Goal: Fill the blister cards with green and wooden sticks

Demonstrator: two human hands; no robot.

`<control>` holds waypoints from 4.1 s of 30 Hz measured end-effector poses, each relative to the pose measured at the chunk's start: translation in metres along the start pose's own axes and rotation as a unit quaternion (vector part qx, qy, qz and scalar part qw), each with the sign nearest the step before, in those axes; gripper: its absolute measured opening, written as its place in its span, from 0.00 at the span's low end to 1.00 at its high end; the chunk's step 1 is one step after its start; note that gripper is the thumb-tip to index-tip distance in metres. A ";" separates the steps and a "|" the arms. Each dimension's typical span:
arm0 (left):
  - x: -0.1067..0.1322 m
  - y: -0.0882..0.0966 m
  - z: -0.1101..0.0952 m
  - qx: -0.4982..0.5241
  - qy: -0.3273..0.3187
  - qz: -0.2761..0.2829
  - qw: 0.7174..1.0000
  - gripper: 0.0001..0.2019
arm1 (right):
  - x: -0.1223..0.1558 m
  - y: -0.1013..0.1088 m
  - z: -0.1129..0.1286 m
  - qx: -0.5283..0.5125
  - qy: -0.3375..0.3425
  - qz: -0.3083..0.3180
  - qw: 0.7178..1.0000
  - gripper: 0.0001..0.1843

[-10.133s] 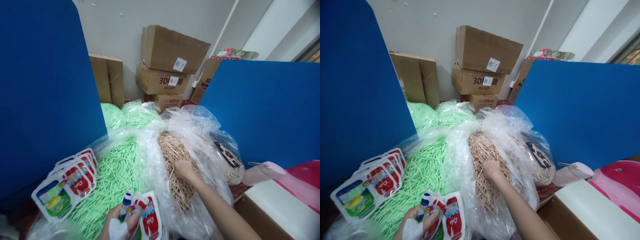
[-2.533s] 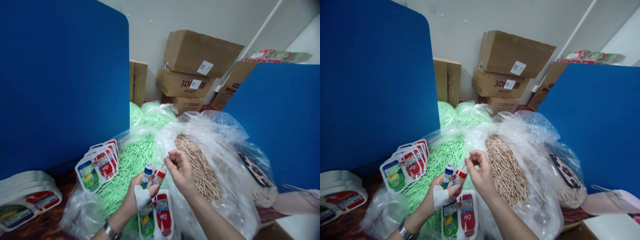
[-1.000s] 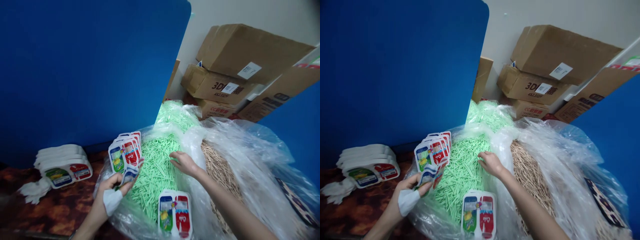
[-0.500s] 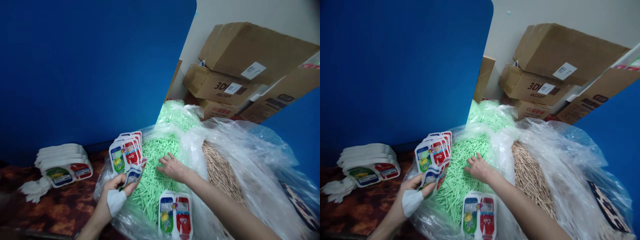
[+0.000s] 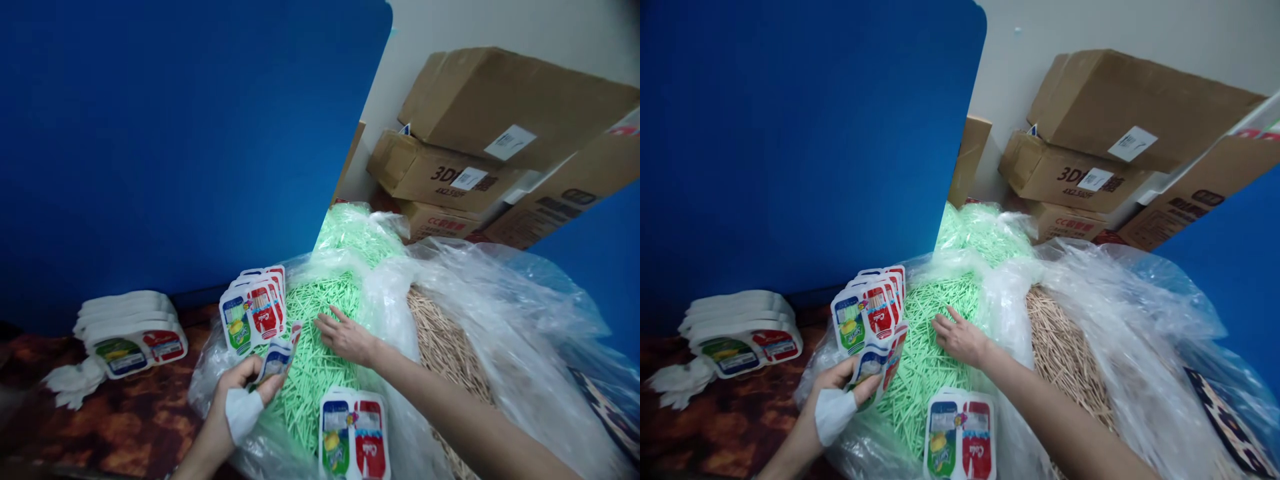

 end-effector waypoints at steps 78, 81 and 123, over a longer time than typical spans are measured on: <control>-0.026 -0.062 -0.079 -0.054 -0.173 -0.026 0.983 0.05 | 0.028 0.135 0.033 -0.373 -0.231 -0.448 0.778 0.21; -0.028 -0.061 -0.076 -0.022 -0.132 -0.011 0.991 0.05 | 0.037 0.134 0.027 -0.354 -0.228 -0.469 0.777 0.18; -0.071 0.042 0.017 -0.385 -0.063 -0.276 0.878 0.14 | 0.072 0.041 0.050 -0.344 -0.327 -0.198 0.858 0.11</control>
Point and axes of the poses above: each hand's wrist, its own x-axis away from the middle knuckle, its own y-axis out of the back of the hand, z = x × y, the point moved 5 cm from there along -x, towards the middle knuckle, and after that the axes turned 10 degrees about -x, right-handed, at the moved point
